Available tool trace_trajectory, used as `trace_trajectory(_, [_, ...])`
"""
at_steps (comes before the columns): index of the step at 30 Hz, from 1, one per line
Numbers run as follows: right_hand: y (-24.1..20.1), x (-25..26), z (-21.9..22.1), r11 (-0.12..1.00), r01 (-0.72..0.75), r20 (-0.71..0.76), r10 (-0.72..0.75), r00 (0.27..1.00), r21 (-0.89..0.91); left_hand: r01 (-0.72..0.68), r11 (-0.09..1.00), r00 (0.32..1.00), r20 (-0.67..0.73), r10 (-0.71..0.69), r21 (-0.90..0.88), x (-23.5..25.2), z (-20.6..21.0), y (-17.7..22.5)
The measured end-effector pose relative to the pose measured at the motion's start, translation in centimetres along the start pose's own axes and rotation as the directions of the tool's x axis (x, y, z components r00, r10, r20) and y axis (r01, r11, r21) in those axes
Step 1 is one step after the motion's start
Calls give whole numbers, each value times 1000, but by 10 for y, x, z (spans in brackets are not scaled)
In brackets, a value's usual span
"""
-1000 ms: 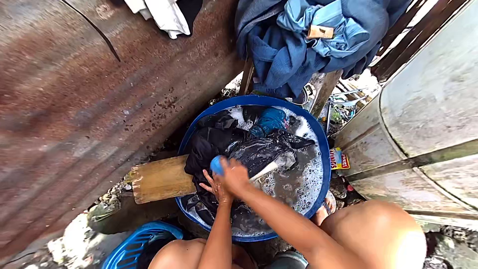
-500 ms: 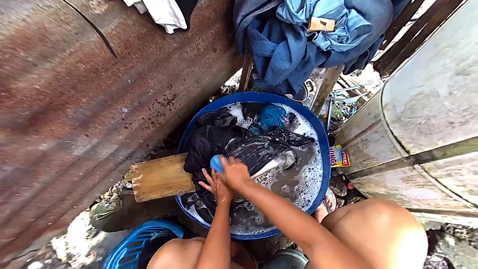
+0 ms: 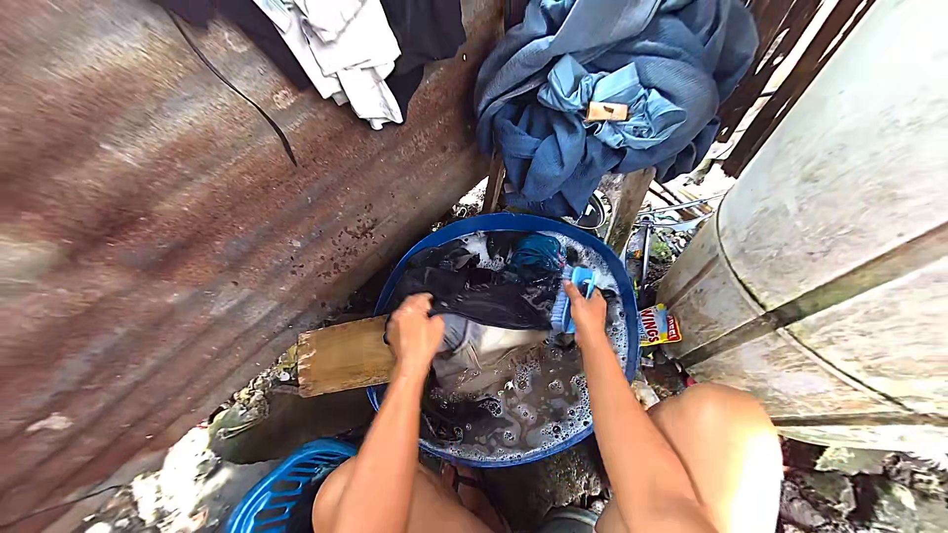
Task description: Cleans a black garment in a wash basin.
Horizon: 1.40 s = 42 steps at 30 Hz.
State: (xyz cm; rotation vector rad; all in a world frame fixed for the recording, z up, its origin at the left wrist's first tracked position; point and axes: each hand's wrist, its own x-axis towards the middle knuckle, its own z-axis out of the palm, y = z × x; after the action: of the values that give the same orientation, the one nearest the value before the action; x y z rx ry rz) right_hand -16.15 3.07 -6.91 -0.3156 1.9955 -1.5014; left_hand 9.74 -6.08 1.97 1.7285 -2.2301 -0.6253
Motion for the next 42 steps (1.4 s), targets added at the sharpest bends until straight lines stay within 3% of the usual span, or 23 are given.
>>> trace_trajectory(2, [9, -10, -2, 974, -78, -28, 85, 996, 211, -14, 999, 988, -157, 6, -48, 7, -30, -23])
trace_trajectory(4, [10, -14, -2, 942, -138, -18, 151, 988, 307, 158, 987, 963, -217, -157, -11, 15, -43, -59])
trace_trajectory(6, [16, -13, -1, 935, -158, 2, 166, 986, 317, 370, 917, 929, -71, -363, 149, 18, -45, -94])
trace_trajectory(8, [21, -12, 4, 938, -174, 44, 169, 985, 299, 405, 873, 888, 111, -446, 271, 15, -44, -89])
trace_trajectory(12, [37, -20, 22, 944, -253, 191, 213, 958, 213, 183, 980, 950, 242, -197, 76, -8, -22, -16])
trace_trajectory(14, [46, -21, 26, 953, -234, 212, 193, 958, 193, 150, 984, 878, 470, -90, -92, -20, 15, 16])
trace_trajectory(15, [47, -22, 26, 955, -227, 216, 185, 959, 191, 212, 962, 821, 566, -79, -173, -24, 36, 28])
trace_trajectory(17, [46, -22, 22, 956, -222, 226, 177, 958, 192, 436, 834, 750, 649, -129, -338, -25, 77, 40])
trace_trajectory(19, [41, -21, 17, 961, -210, 270, 156, 950, 182, 607, 585, 760, 608, -231, -538, -22, 102, 52])
trace_trajectory(20, [40, -21, 16, 965, -199, 297, 142, 944, 169, 623, 471, 779, 549, -302, -625, -19, 109, 62])
trace_trajectory(22, [37, -19, 11, 972, -187, 348, 126, 929, 145, 562, 294, 809, 440, -389, -773, -13, 111, 76])
trace_trajectory(24, [27, -18, 4, 968, -192, 334, 129, 934, 163, 436, 99, 844, 368, -389, -895, -4, 102, 73])
trace_trajectory(26, [13, -17, -4, 952, -193, 266, 127, 955, 238, 276, -120, 869, 301, -393, -954, 1, 89, 51])
trace_trajectory(28, [6, -12, -7, 938, -162, 187, 107, 976, 307, 197, -296, 845, 315, -432, -935, 2, 84, 25])
trace_trajectory(30, [0, -14, -3, 935, -132, 149, 86, 985, 328, 296, -293, 827, 397, -397, -909, -4, 89, 13])
trace_trajectory(33, [-1, -17, 12, 966, -65, 161, 25, 987, 250, 523, -9, 839, 517, -170, -852, -7, 84, 21])
trace_trajectory(35, [2, -15, 19, 988, -6, 177, -22, 984, 156, 539, 115, 840, 520, -157, -835, 0, 79, 16])
trace_trajectory(36, [2, -14, 21, 995, 19, 196, -38, 980, 102, 509, 99, 852, 485, -194, -855, 4, 77, 6])
trace_trajectory(39, [-10, -25, 34, 992, 81, 197, -61, 979, -96, 371, -81, 859, 375, -348, -925, 12, 79, -37])
trace_trajectory(42, [-25, -69, 75, 909, 293, 326, -192, 926, -296, 328, -163, 832, 366, -416, -931, 10, 83, -45])
